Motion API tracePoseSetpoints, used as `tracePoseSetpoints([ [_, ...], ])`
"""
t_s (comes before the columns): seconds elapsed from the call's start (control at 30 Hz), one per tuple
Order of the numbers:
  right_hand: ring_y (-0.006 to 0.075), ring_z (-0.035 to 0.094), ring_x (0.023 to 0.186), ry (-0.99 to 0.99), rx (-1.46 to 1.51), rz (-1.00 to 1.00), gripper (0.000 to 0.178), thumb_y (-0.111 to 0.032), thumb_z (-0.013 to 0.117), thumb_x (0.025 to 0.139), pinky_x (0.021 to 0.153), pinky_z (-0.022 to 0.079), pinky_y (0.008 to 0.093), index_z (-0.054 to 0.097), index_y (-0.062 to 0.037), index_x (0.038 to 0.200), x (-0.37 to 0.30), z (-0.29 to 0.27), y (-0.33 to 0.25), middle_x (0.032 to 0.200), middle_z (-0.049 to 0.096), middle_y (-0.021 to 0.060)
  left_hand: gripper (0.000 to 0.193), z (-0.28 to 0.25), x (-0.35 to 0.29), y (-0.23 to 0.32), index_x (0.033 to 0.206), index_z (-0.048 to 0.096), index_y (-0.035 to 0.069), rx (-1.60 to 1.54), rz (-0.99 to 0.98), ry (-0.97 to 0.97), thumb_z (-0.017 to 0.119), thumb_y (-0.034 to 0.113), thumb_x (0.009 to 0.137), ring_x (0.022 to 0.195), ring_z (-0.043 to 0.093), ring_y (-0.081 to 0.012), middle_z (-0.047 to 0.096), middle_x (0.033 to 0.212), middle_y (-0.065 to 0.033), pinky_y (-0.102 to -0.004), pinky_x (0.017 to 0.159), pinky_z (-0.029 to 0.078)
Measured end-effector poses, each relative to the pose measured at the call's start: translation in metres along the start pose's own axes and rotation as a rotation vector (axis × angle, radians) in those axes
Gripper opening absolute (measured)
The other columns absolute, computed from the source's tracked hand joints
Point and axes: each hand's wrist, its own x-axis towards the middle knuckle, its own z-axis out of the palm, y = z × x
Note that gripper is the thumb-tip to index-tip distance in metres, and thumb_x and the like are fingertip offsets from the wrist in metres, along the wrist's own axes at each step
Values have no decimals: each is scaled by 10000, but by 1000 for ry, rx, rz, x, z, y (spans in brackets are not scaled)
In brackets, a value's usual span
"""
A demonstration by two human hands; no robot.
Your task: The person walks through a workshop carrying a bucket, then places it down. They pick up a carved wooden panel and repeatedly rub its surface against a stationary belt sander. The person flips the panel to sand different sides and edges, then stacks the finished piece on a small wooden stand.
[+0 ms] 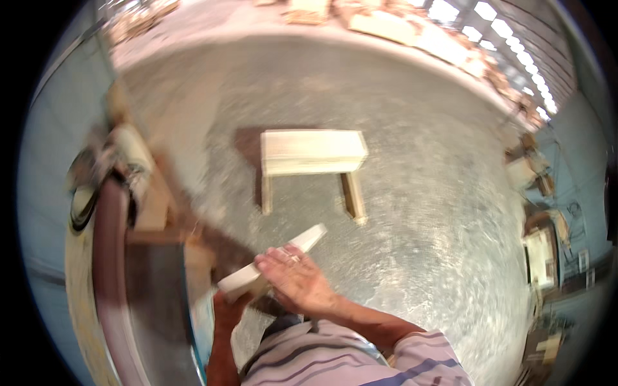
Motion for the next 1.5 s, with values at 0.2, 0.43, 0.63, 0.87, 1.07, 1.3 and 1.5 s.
tracePoseSetpoints([
  [0.2, 305, 482, 1139, 140, -178, 367, 441, -114, 576, 822, 962, 366, 436, 425, -15, 1224, -32, -10, 69, 1160, 539, 154, 348, -6, 8, 6, 1000, 598, -39, -195, 110, 224, 734, 51, 692, 828, 588, -168, 624, 940, -86, -298, 714, 482],
  [0.43, 365, 537, 1026, 340, 200, 1154, 427, -299, 548, 852, 872, 431, 403, 476, -16, 1164, -151, 28, 140, 1104, 562, 209, 448, -72, 77, -47, 1144, 517, -23, -280, 150, 431, 694, 87, 747, 943, 539, -203, 555, 1086, -139, -359, 837, 456],
  [0.63, 360, 567, 950, 119, 349, 1444, 491, -427, 493, 863, 826, 433, 396, 508, 5, 1097, -224, 69, 178, 1007, 596, 213, 522, -24, 34, 96, 1236, 443, -22, -609, 207, 611, 608, 258, 827, 1085, 464, -277, 485, 1208, -161, -419, 939, 373],
  [0.87, 199, 515, 967, 504, 610, 1244, 465, -402, 426, 917, 868, 395, 327, 543, 17, 1084, -178, 14, 193, 1034, 573, 131, 594, -35, 16, 89, 1291, 404, 31, -536, 398, 605, 605, 339, 824, 1157, 419, -305, 437, 1289, -157, -469, 976, 339],
  [1.07, 129, 410, 547, 237, 796, 1188, 352, -357, 421, 926, 508, 340, 277, 535, -45, 810, -180, -51, 205, 641, 483, 23, 540, -62, 1, 11, 1283, 435, 80, -1059, 71, 574, 524, 403, 860, 1134, 459, -282, 493, 1262, -86, -456, 959, 369],
  [1.3, 210, 541, 1037, 102, 1095, 1203, 571, -442, 413, 922, 904, 416, 327, 478, 72, 1163, -151, -50, 208, 1136, 559, 145, 514, -30, -20, -31, 1217, 485, 100, -1227, 10, 722, 532, 463, 856, 1096, 497, -243, 541, 1187, -50, -417, 930, 403],
  [1.5, 203, 568, 962, -25, 1088, 1183, 541, -456, 467, 894, 868, 442, 337, 527, 28, 1129, -125, -37, 205, 1079, 580, 94, 581, -27, -33, -61, 1258, 439, 87, -1284, -84, 833, 579, 454, 831, 1146, 460, -260, 494, 1245, -75, -437, 957, 382],
])
